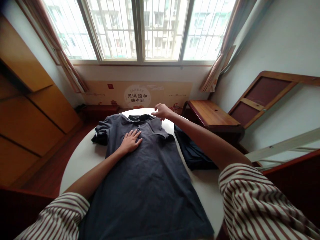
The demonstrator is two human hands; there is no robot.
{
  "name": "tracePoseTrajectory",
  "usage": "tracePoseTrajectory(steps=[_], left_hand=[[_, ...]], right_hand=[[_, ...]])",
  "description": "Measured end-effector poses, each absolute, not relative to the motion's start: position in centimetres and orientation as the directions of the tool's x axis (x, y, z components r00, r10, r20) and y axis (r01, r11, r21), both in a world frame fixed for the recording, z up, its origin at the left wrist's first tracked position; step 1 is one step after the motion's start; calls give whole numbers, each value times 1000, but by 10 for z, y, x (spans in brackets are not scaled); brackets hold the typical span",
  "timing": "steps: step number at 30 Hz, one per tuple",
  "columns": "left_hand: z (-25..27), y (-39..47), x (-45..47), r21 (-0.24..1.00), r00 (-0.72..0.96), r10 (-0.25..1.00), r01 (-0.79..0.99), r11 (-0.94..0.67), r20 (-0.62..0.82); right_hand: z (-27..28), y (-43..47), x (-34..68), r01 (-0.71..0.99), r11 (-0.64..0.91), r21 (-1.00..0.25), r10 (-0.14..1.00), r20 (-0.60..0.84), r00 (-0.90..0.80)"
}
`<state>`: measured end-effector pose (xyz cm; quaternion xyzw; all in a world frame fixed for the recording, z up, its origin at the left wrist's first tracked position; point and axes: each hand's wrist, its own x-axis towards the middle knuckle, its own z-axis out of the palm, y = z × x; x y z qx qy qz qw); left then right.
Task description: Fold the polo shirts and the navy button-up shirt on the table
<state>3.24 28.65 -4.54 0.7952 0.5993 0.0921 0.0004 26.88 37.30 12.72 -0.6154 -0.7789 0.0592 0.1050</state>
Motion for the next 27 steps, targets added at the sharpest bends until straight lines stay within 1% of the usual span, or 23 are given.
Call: tracePoseTrajectory(steps=[3,7,11,14,18,24,27], left_hand=[[-45,286,32,112,264,953,953,-281,147],[-44,286,33,119,263,955,953,-280,139],[-45,286,33,122,266,953,951,-285,147],[-45,285,33,118,266,952,951,-285,153],[-43,284,34,113,265,952,952,-283,155],[-42,284,34,120,263,954,952,-281,146],[-41,283,34,124,263,954,952,-280,142]], right_hand=[[113,384,271,930,208,-303,978,38,-207],[85,405,281,931,155,-331,975,-103,-199],[53,423,279,922,164,-351,940,-228,-254],[38,435,274,925,168,-341,918,-288,-273],[35,452,272,931,150,-332,906,-332,-264],[41,463,276,929,61,-365,863,-448,-232],[44,462,279,917,31,-398,860,-457,-227]])
